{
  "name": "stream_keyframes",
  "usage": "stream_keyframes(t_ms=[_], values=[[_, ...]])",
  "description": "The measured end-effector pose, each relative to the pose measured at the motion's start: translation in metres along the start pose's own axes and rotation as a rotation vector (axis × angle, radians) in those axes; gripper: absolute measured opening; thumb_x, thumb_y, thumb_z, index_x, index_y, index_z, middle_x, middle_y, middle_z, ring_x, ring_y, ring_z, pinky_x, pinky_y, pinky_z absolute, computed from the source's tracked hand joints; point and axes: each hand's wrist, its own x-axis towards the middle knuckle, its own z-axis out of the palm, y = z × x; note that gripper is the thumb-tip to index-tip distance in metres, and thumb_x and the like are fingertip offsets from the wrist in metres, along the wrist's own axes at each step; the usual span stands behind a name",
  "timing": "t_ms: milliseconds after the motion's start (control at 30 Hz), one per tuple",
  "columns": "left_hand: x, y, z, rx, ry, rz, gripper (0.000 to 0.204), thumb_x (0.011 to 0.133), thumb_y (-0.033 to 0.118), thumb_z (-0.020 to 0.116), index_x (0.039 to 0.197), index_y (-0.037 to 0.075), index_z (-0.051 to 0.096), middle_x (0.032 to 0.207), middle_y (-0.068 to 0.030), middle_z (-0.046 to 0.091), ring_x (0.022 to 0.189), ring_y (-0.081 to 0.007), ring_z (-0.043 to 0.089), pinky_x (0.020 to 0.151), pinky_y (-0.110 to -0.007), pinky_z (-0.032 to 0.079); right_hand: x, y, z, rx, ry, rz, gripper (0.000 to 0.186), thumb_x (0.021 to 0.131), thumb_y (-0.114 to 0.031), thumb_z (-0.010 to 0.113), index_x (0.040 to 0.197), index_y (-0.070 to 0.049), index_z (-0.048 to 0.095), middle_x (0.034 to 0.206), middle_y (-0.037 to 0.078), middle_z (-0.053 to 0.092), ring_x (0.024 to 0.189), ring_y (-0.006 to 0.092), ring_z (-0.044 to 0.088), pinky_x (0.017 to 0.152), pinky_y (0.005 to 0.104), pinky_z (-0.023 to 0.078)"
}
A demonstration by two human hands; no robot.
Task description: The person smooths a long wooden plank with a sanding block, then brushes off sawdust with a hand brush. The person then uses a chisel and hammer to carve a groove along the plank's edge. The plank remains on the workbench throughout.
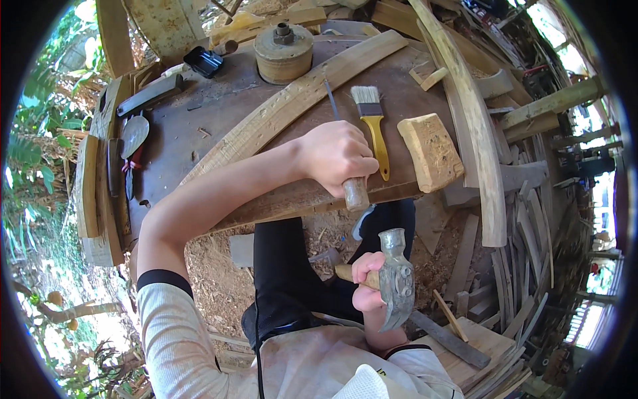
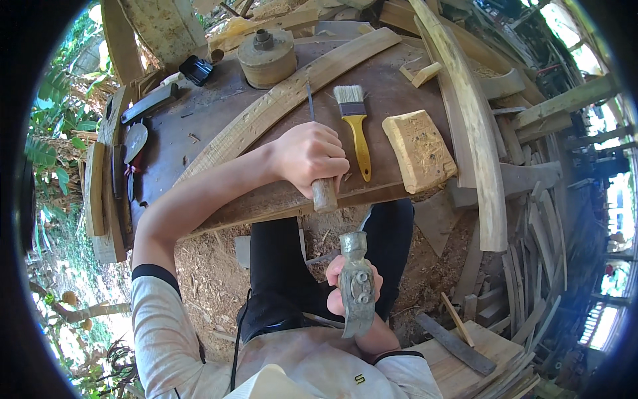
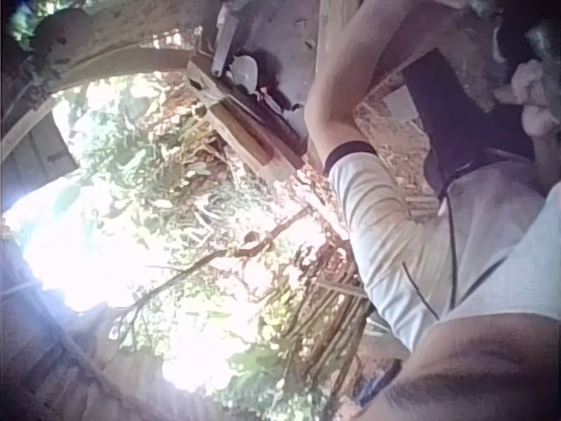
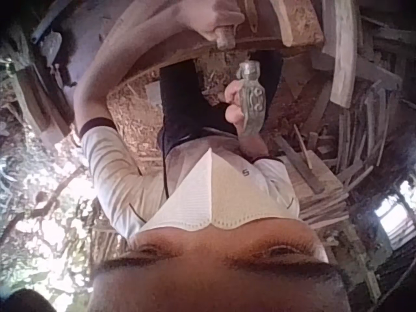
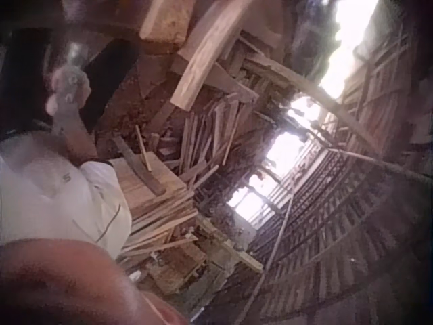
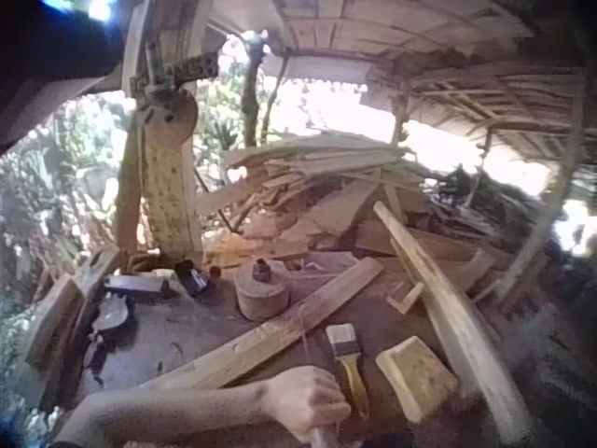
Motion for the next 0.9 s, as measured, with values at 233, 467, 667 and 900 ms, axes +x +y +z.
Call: stream_keyframes(t_ms=[233,467,667,900], values=[[0.002,0.001,-0.001,-0.028,0.035,-0.008,0.034,0.056,0.026,0.079,0.071,0.010,0.053,0.065,-0.0076,0.057,0.061,-0.0329,0.062,0.056,-0.046,0.049,0.006,-0.015,-0.004,-0.055,-0.080,-0.068,0.048,0.109,-0.041,0.057,0.103,0.006,0.062,0.065,0.008,0.057,0.047,0.0170,0.053,0.044,0.0303,0.039],[-0.001,-0.003,-0.001,-0.028,0.006,-0.015,0.033,0.057,0.026,0.079,0.071,0.010,0.054,0.065,-0.0081,0.057,0.063,-0.0333,0.063,0.057,-0.046,0.050,0.015,0.004,-0.001,-0.313,-0.063,-0.060,0.034,0.102,-0.027,0.060,0.084,0.000,0.063,0.063,0.008,0.060,0.052,0.0210,0.061,0.046,0.0312,0.043],[0.007,-0.001,0.001,-0.032,0.037,-0.041,0.033,0.057,0.026,0.079,0.071,0.010,0.054,0.066,-0.0077,0.060,0.064,-0.0336,0.066,0.059,-0.046,0.052,0.005,0.017,-0.002,-0.187,0.019,-0.054,0.036,0.107,-0.030,0.056,0.092,0.002,0.061,0.064,0.006,0.059,0.051,0.0132,0.055,0.046,0.0269,0.041],[0.003,-0.010,-0.009,-0.005,0.036,-0.047,0.033,0.056,0.026,0.079,0.072,0.010,0.055,0.066,-0.0077,0.061,0.065,-0.0332,0.066,0.059,-0.046,0.053,0.008,0.011,-0.002,-0.034,-0.022,0.200,0.040,0.107,-0.037,0.060,0.102,0.003,0.060,0.075,0.008,0.063,0.054,0.0105,0.054,0.047,0.0245,0.040]])
